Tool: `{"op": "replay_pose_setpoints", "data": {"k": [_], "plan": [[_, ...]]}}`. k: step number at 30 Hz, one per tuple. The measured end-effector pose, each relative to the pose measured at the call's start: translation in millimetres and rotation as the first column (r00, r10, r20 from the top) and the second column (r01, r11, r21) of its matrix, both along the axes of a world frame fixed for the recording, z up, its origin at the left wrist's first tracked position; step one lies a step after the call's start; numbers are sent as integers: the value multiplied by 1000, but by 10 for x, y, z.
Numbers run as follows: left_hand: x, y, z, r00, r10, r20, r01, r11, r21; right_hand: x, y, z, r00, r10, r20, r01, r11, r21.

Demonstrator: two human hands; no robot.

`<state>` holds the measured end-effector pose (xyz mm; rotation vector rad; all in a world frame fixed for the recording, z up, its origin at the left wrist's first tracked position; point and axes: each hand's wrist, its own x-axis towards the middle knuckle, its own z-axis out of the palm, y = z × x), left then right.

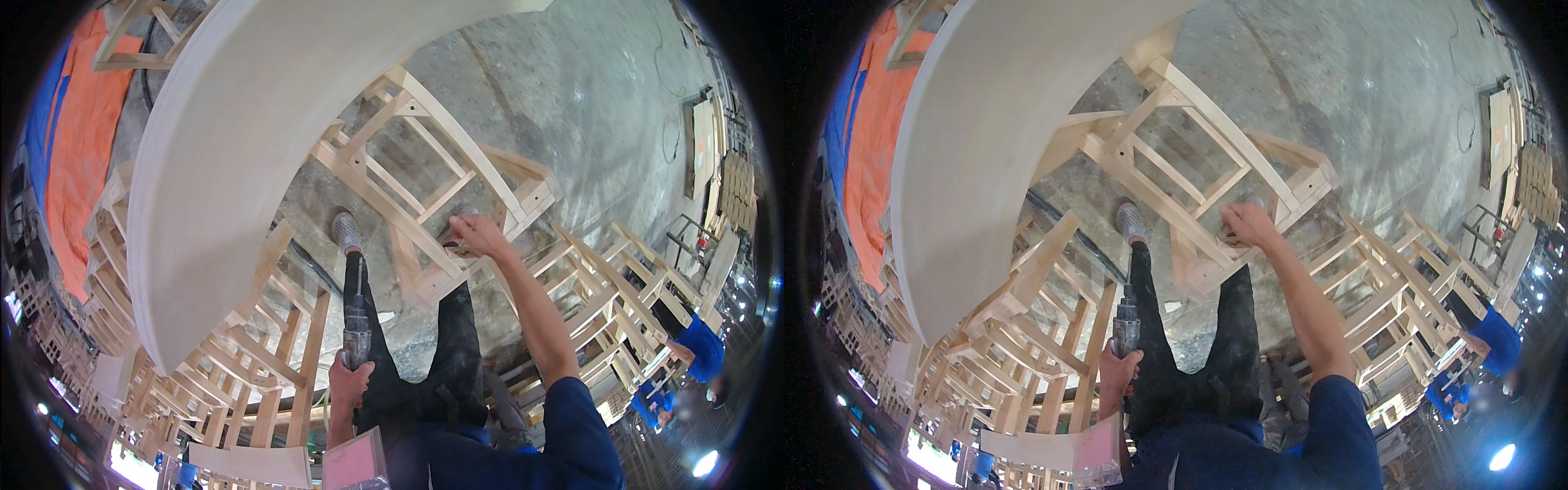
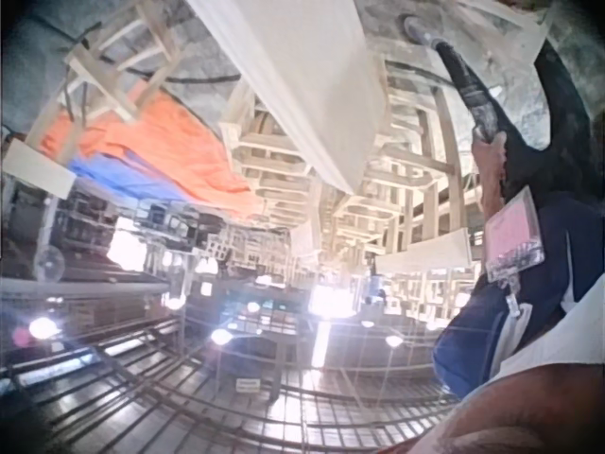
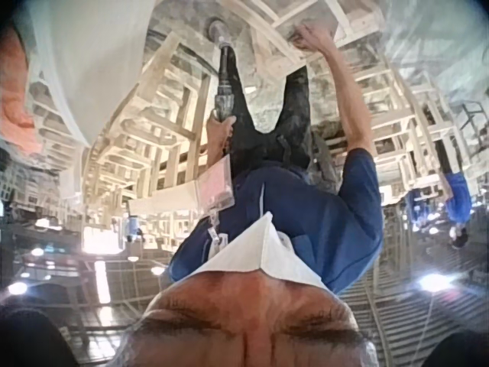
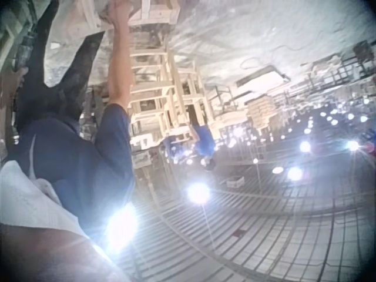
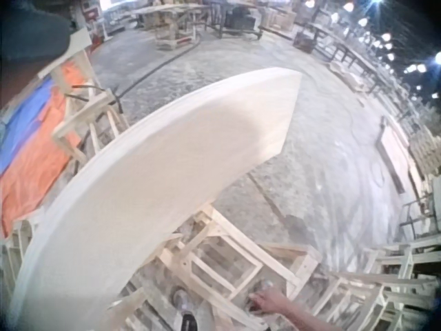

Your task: The person assembles wooden chair frames in a factory setting. They use a pneumatic drill to drive screws into pre-drilled holes, joining various wooden components together. The person handles multiple chair frames, positioning them on a workbench and moving them to a stacking area after assembly.

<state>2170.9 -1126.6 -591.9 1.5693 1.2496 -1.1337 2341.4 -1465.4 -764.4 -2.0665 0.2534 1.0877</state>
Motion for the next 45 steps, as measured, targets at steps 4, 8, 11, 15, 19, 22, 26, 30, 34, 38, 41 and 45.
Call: {"op": "replay_pose_setpoints", "data": {"k": [4,8,11,15,19,22,26,30,34,38,41,45], "plan": [[38,-30,26,998,-70,-10,70,998,2,-45,87,-120,964,73,-256,-79,997,-15],[1,-49,-24,995,-95,14,95,995,5,-24,83,-166,920,-34,-391,48,998,27],[31,-77,-35,990,-142,-25,143,989,31,-31,71,-212,941,77,-328,-67,997,41],[130,-142,-10,991,-132,-30,133,991,33,15,54,-198,864,-1,-504,37,997,63],[126,-172,-9,991,-131,-31,132,990,42,35,89,-143,867,-5,-498,30,999,43],[113,-197,-9,994,-109,-6,109,993,34,65,80,-152,863,-7,-505,37,998,48],[202,-260,68,994,103,23,-101,992,-79,29,78,-204,820,-74,-567,114,993,36],[311,-235,194,991,129,37,-121,978,-169,-109,218,-258,777,-51,-628,140,986,94],[447,-316,349,992,108,60,-98,984,-149,-558,391,-392,656,-109,-747,312,940,137],[518,-363,472,990,128,59,-114,972,-207,-1097,442,-509,733,-255,-630,455,873,176],[644,-463,595,988,157,15,-143,935,-324,-1411,391,-297,813,-564,-145,582,802,137],[566,-576,734,997,76,21,-64,931,-358,-1249,523,991,800,-546,250,490,834,253]]}}
